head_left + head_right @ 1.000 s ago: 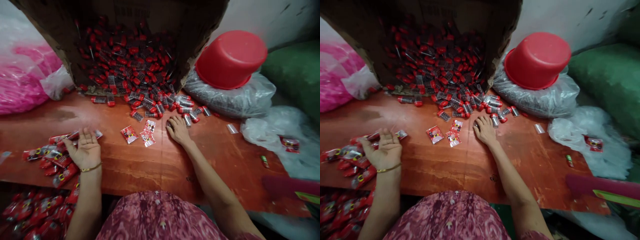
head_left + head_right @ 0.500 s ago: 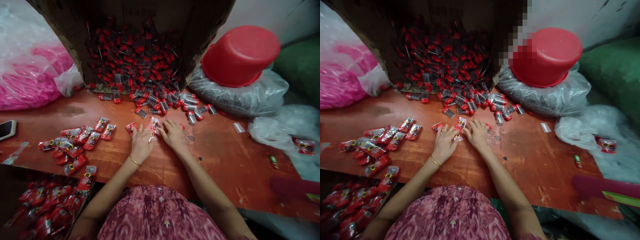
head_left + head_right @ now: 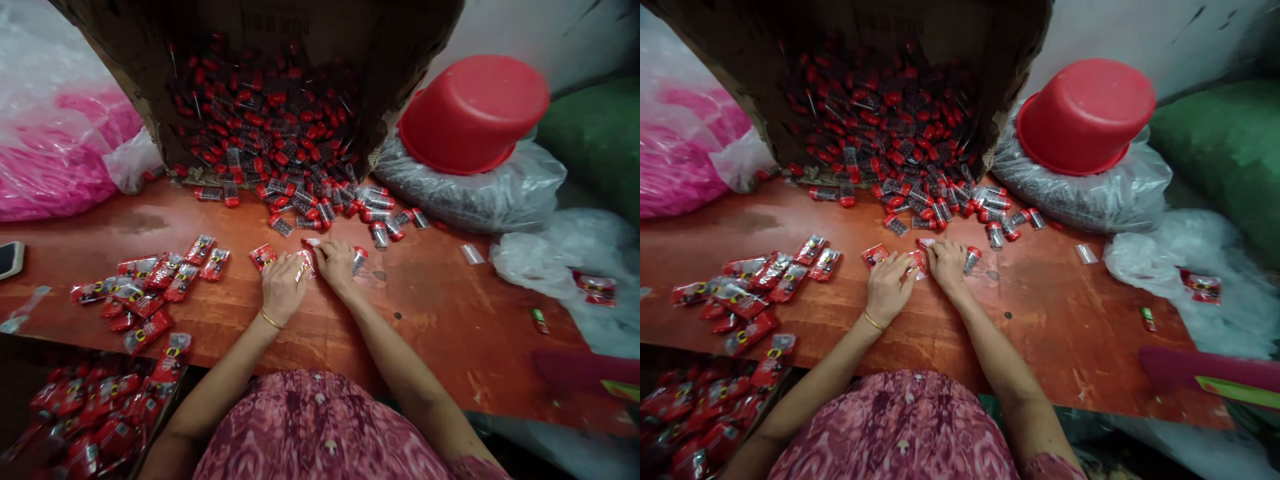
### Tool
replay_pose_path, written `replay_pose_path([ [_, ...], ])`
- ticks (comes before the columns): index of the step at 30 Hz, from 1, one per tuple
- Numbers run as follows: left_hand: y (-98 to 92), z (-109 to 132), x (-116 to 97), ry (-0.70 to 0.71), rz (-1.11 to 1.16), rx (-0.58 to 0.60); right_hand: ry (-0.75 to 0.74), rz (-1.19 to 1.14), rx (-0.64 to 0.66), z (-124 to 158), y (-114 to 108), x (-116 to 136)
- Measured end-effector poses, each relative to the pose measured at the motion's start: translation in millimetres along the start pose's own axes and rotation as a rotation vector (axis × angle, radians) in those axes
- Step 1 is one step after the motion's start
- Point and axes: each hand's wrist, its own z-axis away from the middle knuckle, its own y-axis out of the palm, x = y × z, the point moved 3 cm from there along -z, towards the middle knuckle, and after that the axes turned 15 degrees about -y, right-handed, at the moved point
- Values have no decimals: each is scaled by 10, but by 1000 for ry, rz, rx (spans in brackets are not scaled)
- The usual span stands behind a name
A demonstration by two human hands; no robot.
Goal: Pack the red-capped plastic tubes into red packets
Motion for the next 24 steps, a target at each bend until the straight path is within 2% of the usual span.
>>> replay_pose_path([
  [3,-17,-82,-13,-180,256,16,2,-46,-126,57,-190,89],
  [6,66,-163,-38,-319,533,124,-17,-81,-216,147,-393,253],
  [10,114,-217,-89,-296,764,230,-65,-198,-254,267,-566,420],
  [12,73,-219,-106,-277,804,286,-33,-330,-285,291,-623,397],
  [14,18,-208,-138,-264,820,393,45,-506,-286,279,-653,313],
  [18,-60,-162,-243,-161,739,575,145,-856,-117,205,-614,196],
  [20,-58,-136,-275,-111,710,630,179,-946,-87,202,-581,188],
  [22,-40,-121,-264,-111,667,643,226,-962,-147,235,-560,187],
  [24,-35,-123,-212,-152,577,569,269,-929,-235,292,-553,185],
])
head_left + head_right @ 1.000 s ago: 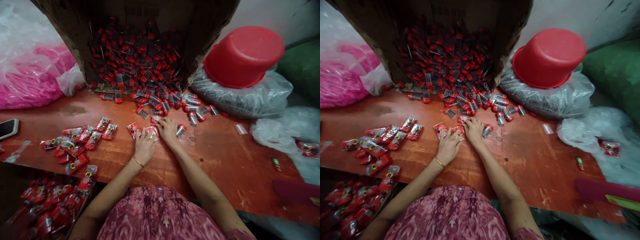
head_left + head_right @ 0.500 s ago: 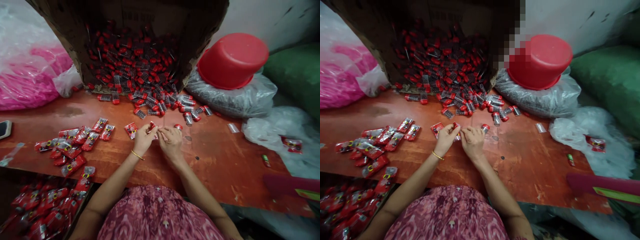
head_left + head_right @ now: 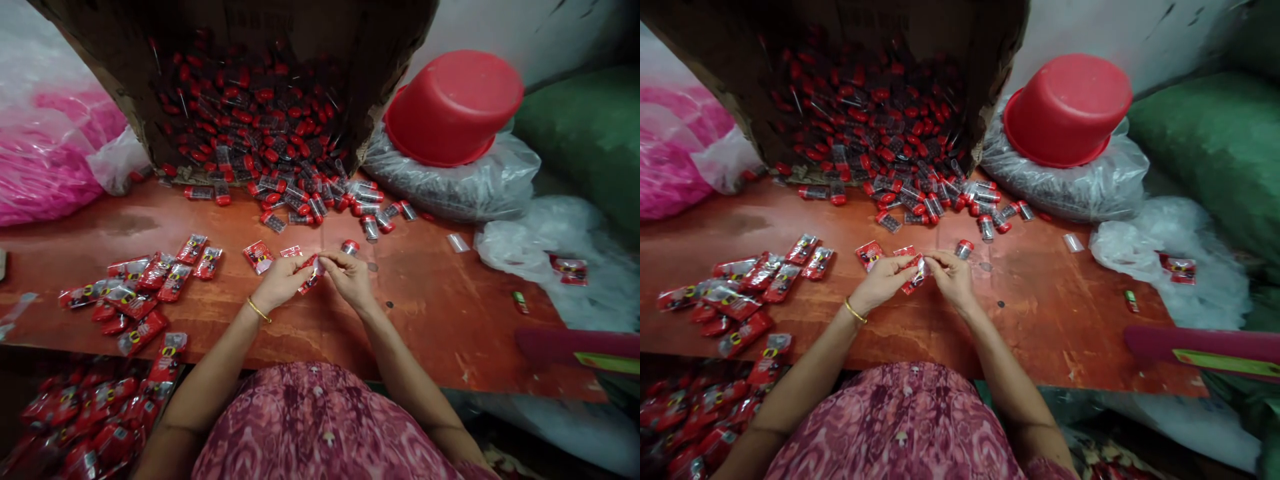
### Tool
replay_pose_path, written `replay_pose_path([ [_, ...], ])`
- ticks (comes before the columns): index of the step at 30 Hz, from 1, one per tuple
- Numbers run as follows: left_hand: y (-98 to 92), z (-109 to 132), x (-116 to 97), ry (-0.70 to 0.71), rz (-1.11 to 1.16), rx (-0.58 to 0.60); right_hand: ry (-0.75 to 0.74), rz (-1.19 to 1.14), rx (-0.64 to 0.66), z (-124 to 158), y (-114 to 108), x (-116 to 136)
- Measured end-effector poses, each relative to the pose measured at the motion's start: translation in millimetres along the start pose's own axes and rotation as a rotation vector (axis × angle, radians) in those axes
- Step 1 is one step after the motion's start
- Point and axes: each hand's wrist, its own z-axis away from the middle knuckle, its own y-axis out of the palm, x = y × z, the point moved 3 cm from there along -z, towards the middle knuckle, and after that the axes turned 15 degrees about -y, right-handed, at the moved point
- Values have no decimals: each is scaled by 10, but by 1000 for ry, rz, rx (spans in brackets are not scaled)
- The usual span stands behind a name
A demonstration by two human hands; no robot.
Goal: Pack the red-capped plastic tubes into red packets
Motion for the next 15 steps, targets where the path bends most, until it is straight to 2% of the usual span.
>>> replay_pose_path([
  [2,-45,5,34,-36,-96,-128,9,10,-52,51,-18,-8],
  [4,-65,19,37,-59,-192,-188,47,-37,-53,83,-27,-15],
  [9,-13,73,-70,-4,-297,-163,131,-134,158,111,13,-19],
  [11,-6,85,-95,9,-315,-161,152,-117,189,139,14,-34],
  [15,-50,82,-25,-107,-122,-194,143,-16,26,211,-35,-68],
])
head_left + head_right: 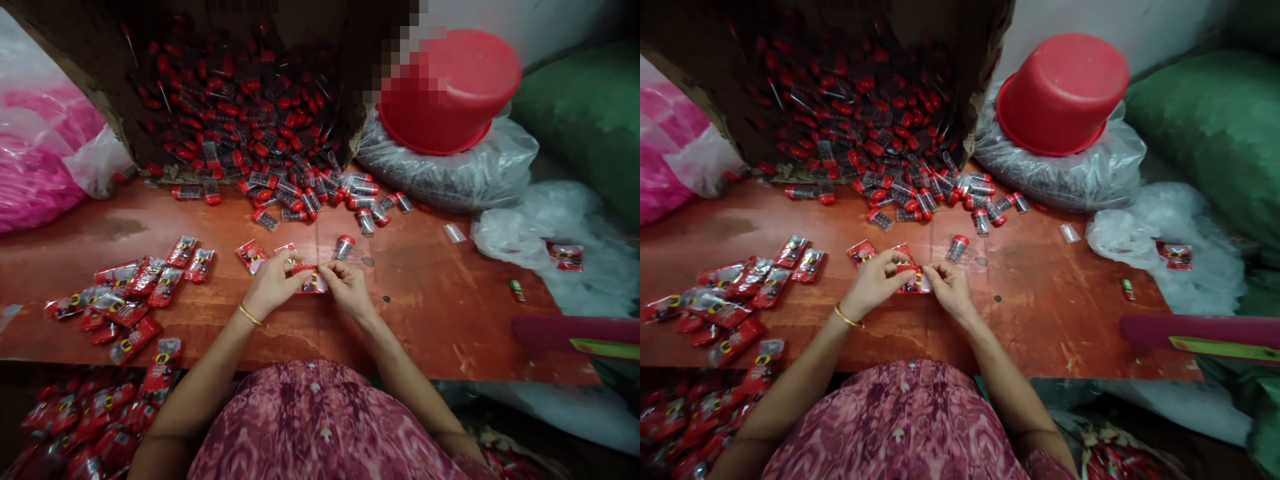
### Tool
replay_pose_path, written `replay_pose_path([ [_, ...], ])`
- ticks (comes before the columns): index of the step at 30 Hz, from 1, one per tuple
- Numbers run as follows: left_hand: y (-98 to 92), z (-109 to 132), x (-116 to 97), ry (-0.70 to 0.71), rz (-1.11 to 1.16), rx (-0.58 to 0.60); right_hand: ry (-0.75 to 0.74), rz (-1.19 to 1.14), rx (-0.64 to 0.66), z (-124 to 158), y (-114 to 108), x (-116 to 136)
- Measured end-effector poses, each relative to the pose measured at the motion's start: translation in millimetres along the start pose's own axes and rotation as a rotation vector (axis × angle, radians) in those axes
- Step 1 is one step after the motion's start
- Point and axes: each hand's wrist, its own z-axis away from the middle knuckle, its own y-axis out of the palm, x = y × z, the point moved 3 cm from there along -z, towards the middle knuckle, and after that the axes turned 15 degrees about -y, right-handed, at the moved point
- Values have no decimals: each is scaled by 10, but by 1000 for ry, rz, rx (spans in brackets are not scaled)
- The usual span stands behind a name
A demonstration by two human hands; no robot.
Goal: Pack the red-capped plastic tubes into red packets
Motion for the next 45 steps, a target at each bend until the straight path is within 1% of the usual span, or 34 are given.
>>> replay_pose_path([
  [2,24,7,90,-145,147,19,-16,50,-109,23,-15,-14],
  [4,123,49,181,-280,276,117,-27,100,-198,25,-11,-23],
  [6,262,112,244,-348,403,222,-40,137,-261,12,13,-23],
  [7,321,139,261,-348,471,230,-48,144,-284,3,32,-21],
  [8,366,158,270,-330,536,205,-56,143,-303,-4,56,-18],
  [9,397,167,274,-307,592,156,-63,136,-317,-7,83,-15],
  [12,421,147,256,-266,672,6,-79,127,-332,7,170,-3],
  [14,411,107,230,-278,696,-22,-89,144,-325,30,213,1],
  [17,392,49,219,-352,778,-2,-85,187,-281,47,202,-17],
  [19,378,22,239,-411,852,15,-81,257,-225,21,125,-38],
  [20,368,12,252,-428,883,24,-79,332,-199,-6,65,-47],
  [22,342,-7,274,-440,914,45,-65,577,-150,-79,-74,-62],
  [24,310,-22,284,-431,914,67,-2,899,-93,-157,-196,-84],
  [26,277,-30,281,-423,906,80,78,1150,2,-215,-260,-121],
  [28,246,-31,268,-422,899,84,111,1266,112,-240,-269,-167],
  [30,211,-25,248,-414,884,79,85,1289,187,-237,-263,-211],
  [32,172,-15,228,-390,857,66,61,1268,199,-213,-287,-255],
  [35,116,1,210,-346,819,39,52,1135,138,-137,-379,-301],
  [38,80,13,206,-320,803,25,-13,793,43,-7,-442,-258],
  [41,66,21,203,-321,794,32,-31,384,-11,158,-416,-110],
  [43,65,26,196,-327,789,52,10,186,7,251,-348,20],
  [45,68,33,186,-332,785,77,24,71,55,307,-268,163],
])
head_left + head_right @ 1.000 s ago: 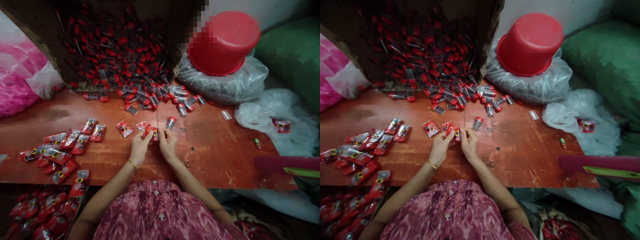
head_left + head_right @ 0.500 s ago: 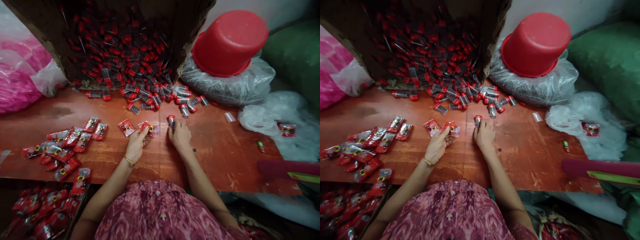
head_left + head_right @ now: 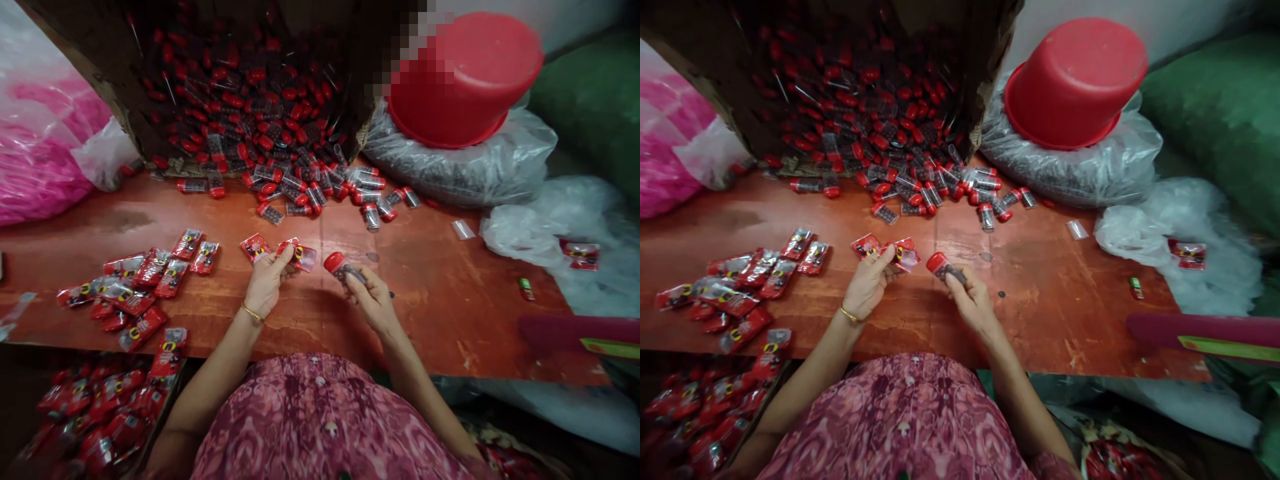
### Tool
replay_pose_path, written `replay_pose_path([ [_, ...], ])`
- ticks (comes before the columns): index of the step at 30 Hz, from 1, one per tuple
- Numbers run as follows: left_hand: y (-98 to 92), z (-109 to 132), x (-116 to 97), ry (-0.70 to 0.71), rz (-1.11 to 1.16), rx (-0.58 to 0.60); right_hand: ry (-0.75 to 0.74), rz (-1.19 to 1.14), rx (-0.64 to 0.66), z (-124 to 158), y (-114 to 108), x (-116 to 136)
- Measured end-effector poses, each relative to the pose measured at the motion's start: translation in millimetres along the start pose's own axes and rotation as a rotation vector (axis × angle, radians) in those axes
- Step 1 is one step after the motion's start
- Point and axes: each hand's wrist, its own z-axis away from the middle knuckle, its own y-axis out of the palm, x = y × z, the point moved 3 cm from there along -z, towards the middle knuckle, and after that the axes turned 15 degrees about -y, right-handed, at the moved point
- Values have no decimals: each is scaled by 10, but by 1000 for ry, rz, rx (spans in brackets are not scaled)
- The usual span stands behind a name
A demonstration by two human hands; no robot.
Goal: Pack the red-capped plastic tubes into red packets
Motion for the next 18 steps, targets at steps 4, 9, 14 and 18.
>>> replay_pose_path([
  [4,12,26,-13,0,-37,24,-55,-41,68,-2,71,225],
  [9,-2,41,-41,28,-141,32,-39,-18,111,-51,51,270],
  [14,-26,16,-77,89,-239,61,15,-32,149,-38,75,204],
  [18,-7,25,-117,139,-392,70,27,-66,155,-36,109,176],
])
